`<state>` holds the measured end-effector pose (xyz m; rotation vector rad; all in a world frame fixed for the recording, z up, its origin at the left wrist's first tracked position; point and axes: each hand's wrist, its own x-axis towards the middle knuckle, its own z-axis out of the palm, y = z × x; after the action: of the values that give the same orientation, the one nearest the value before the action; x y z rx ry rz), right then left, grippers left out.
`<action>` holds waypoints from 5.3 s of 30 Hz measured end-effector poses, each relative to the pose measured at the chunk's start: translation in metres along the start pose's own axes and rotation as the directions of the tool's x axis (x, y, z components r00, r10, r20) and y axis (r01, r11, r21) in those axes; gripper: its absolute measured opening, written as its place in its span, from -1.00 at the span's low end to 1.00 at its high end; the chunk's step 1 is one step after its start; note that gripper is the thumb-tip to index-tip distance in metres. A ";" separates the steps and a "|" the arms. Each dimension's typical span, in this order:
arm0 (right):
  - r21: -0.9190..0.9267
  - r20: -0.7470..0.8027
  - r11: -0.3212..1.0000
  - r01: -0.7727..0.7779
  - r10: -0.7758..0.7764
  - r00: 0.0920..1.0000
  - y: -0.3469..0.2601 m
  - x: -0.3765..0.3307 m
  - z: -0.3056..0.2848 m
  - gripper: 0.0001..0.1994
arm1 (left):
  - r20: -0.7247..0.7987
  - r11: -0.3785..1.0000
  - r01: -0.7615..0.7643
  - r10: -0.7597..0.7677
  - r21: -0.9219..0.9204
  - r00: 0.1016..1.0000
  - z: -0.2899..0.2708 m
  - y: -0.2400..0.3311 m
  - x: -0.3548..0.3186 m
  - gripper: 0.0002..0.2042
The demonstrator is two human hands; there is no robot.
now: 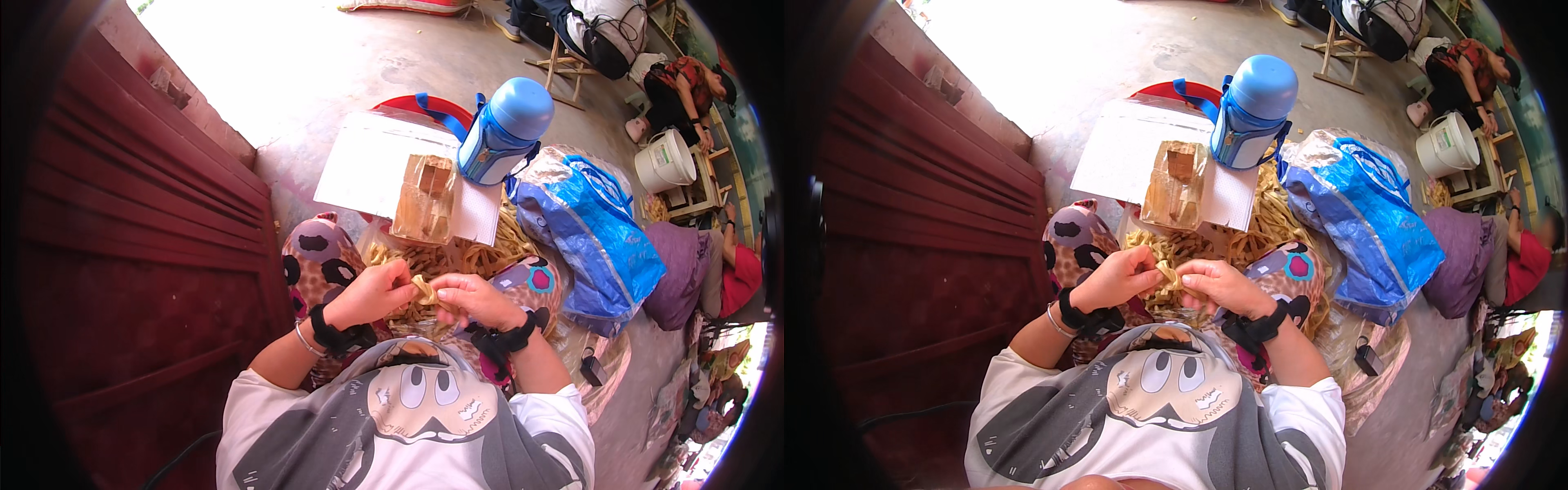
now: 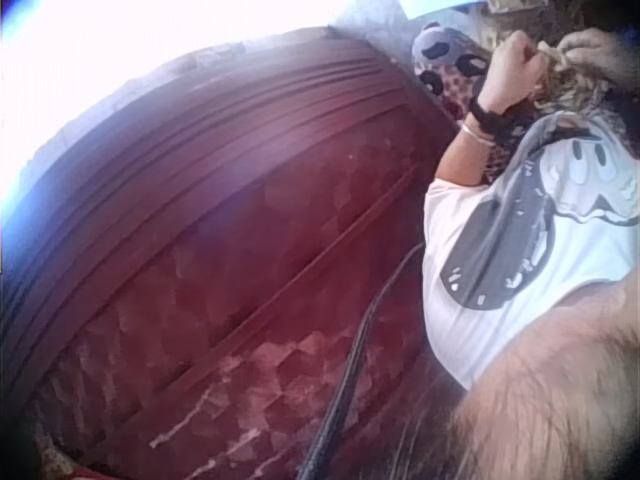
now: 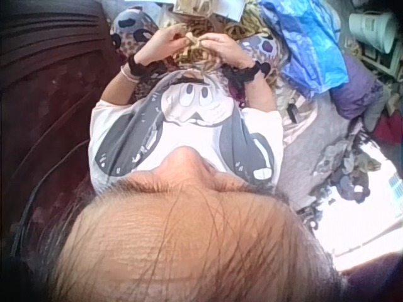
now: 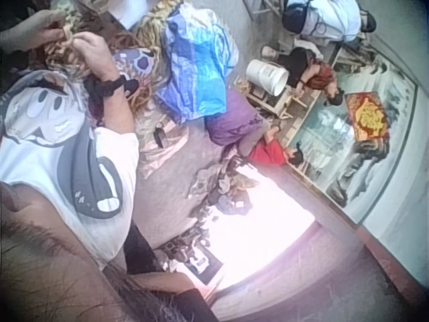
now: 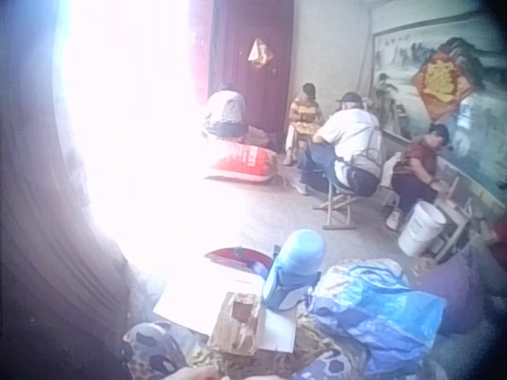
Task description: The person peels and separates thin strips of a dried material by hand, placing the processed pieces into a pile.
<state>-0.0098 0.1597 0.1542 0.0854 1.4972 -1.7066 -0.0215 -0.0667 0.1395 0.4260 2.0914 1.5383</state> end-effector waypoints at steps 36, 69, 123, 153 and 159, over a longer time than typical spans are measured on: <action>0.113 0.010 0.993 0.014 -0.015 1.000 -0.003 0.011 -0.037 -0.85 | 0.334 0.818 0.199 -0.008 -0.540 0.942 -0.022 0.022 -0.006 -0.68; -0.212 -0.235 0.939 0.271 -0.318 0.918 -0.052 0.026 -0.028 -0.85 | -0.213 0.939 -0.182 0.250 0.292 0.945 -0.040 0.042 0.050 -0.90; 0.222 -0.079 0.937 0.271 -0.260 0.962 0.033 0.004 0.002 -0.74 | 0.054 0.882 0.154 -0.145 -0.445 0.988 0.030 0.022 0.000 -0.74; -0.387 -0.236 0.770 0.507 -0.614 0.753 0.044 0.018 0.015 -0.83 | -0.148 0.916 -0.152 0.220 0.372 0.964 0.034 0.007 0.010 -0.75; 0.462 0.028 0.880 0.111 -0.140 0.990 0.030 0.004 0.006 -0.73 | -0.115 0.799 -0.279 0.395 0.532 0.911 0.022 0.008 0.004 -0.90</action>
<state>0.0086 0.1544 0.1300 0.1874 1.0429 -2.1250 -0.0131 -0.0447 0.1412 0.9004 2.7222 1.2313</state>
